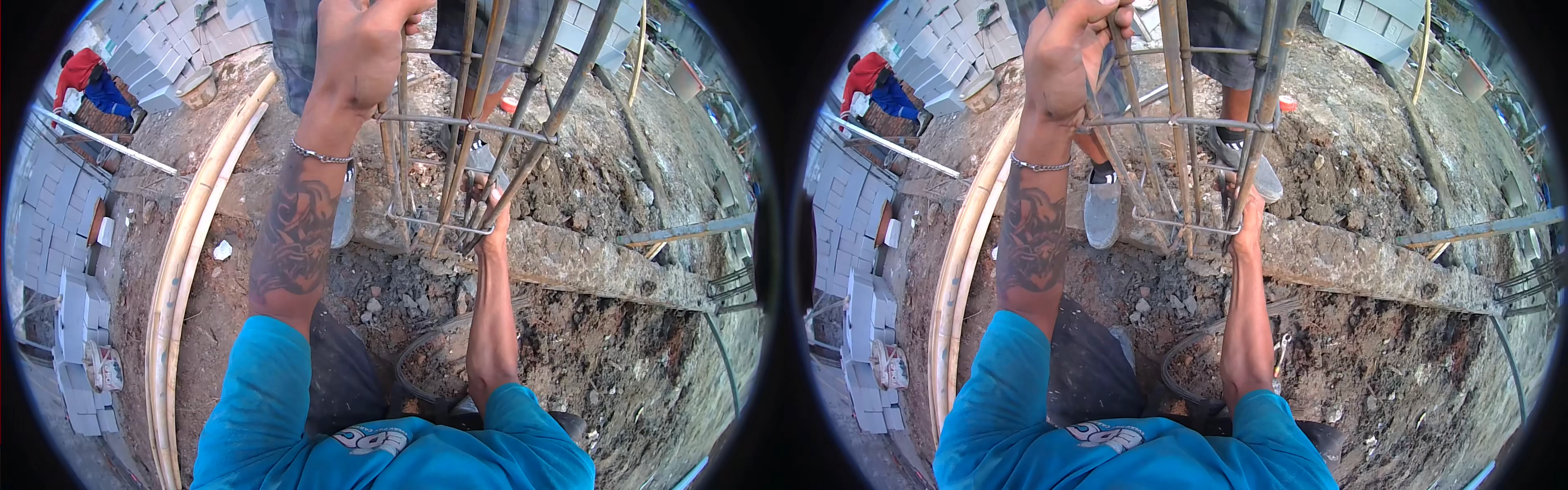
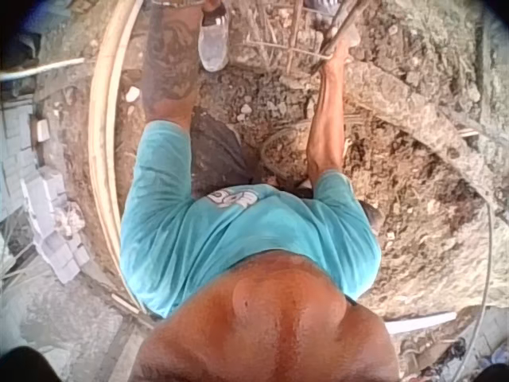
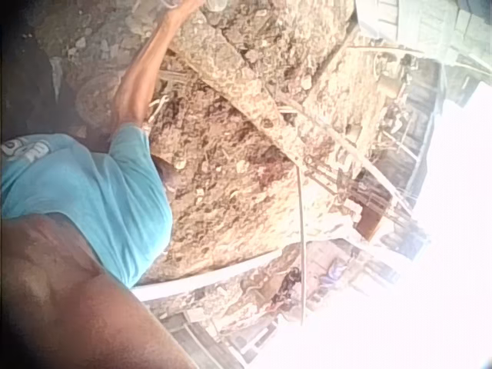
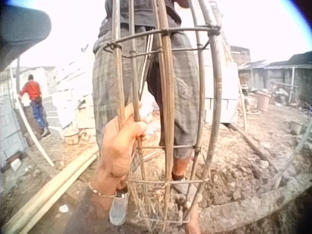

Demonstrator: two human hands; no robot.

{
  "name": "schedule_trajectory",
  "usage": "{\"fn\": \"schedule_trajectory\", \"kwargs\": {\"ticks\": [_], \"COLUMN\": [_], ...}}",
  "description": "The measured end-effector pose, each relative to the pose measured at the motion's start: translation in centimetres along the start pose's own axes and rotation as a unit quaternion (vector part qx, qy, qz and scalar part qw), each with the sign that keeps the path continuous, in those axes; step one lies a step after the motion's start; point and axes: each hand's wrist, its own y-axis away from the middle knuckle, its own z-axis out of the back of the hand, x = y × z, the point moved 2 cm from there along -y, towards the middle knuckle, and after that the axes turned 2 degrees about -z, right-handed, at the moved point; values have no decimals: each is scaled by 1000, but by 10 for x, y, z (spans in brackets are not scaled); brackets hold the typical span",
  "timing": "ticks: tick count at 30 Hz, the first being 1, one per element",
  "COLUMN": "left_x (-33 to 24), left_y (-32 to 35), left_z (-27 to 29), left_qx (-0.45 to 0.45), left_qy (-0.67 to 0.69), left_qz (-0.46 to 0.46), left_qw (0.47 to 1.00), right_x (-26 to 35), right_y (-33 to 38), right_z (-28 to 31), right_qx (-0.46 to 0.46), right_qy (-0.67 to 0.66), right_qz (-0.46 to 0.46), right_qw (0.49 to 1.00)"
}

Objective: The person picks up a rebar stirrup, walks across the construction site, and fits the rebar stirrups onto a steel rebar cage while working with coworkers.

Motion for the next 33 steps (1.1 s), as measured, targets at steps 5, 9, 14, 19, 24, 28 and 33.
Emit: {"fn": "schedule_trajectory", "kwargs": {"ticks": [5,9,14,19,24,28,33], "left_x": [1,14,24,30,30,25,33], "left_y": [2,-6,-7,-3,-5,-9,-9], "left_z": [-1,11,7,20,22,16,13], "left_qx": [-38,11,35,20,24,21,20], "left_qy": [-20,-13,24,96,68,82,93], "left_qz": [42,2,39,54,60,65,60], "left_qw": [998,1000,998,994,996,994,994], "right_x": [-1,8,12,5,-17,9,10], "right_y": [4,3,1,5,-1,-2,-4], "right_z": [-2,-8,-12,-9,-2,-11,-7], "right_qx": [-28,-44,-56,-62,-46,-72,-92], "right_qy": [-58,-64,-68,-20,-58,-45,-60], "right_qz": [-28,-37,-50,-68,-59,-44,-72], "right_qw": [998,996,995,996,996,995,991]}}
